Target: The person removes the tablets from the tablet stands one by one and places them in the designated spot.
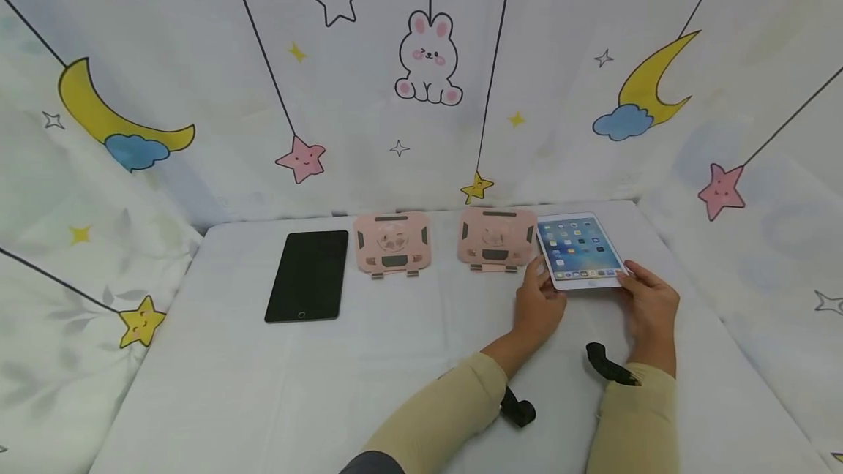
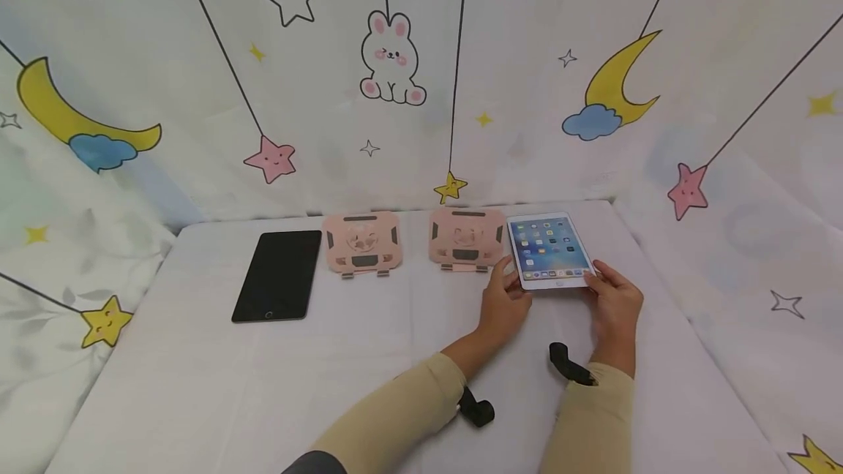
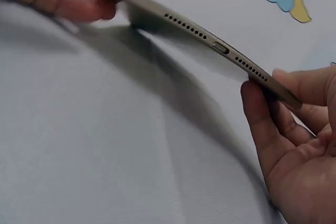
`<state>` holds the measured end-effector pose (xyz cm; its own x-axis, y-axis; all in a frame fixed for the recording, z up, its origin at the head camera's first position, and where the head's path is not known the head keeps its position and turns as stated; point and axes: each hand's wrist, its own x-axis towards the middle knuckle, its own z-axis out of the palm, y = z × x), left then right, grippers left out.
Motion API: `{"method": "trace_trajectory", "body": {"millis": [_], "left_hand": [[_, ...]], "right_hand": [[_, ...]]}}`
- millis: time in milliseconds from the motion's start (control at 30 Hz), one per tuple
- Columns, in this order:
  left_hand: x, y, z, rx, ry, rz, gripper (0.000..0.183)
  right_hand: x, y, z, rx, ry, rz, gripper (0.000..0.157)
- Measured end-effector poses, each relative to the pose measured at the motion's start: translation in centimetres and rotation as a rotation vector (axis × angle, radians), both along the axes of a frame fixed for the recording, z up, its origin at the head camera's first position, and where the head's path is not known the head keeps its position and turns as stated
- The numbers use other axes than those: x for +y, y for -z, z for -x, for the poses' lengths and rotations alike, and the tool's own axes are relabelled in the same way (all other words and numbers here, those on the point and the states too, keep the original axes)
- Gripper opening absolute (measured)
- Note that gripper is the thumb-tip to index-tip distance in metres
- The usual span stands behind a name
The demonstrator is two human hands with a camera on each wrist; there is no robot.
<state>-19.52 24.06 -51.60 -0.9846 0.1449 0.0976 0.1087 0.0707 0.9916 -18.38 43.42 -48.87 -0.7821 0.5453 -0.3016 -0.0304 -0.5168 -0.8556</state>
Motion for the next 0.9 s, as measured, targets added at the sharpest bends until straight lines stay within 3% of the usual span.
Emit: {"method": "trace_trajectory", "body": {"millis": [167,300,400,533,633,767,900], "left_hand": [[-0.5,-0.2,0.1,-0.096,0.018,0.003,0.085],[-0.8,-0.6,0.2,-0.141,0.093,0.037,0.089],[-1.0,-0.9,0.6,-0.145,0.169,0.065,0.093],[-1.2,-1.3,1.0,-0.155,0.258,0.091,0.093],[-1.2,-1.4,0.8,-0.158,0.270,0.121,0.091],[-0.9,-1.6,0.5,-0.159,0.206,0.192,0.077],[-0.4,-1.9,0.5,-0.224,0.106,0.192,0.058]], "right_hand": [[-0.8,0.6,0.8,-0.234,0.003,-0.455,0.051],[-1.1,1.0,1.0,-0.411,-0.008,-0.821,0.044],[-1.1,0.9,1.2,-0.482,-0.032,-0.994,0.042],[-1.0,0.8,1.2,-0.526,-0.049,-1.056,0.042],[-0.9,0.9,1.1,-0.560,-0.037,-1.046,0.042],[-1.2,1.3,1.2,-0.587,-0.027,-1.048,0.042],[-1.4,1.5,1.4,-0.600,-0.029,-1.021,0.044]]}}
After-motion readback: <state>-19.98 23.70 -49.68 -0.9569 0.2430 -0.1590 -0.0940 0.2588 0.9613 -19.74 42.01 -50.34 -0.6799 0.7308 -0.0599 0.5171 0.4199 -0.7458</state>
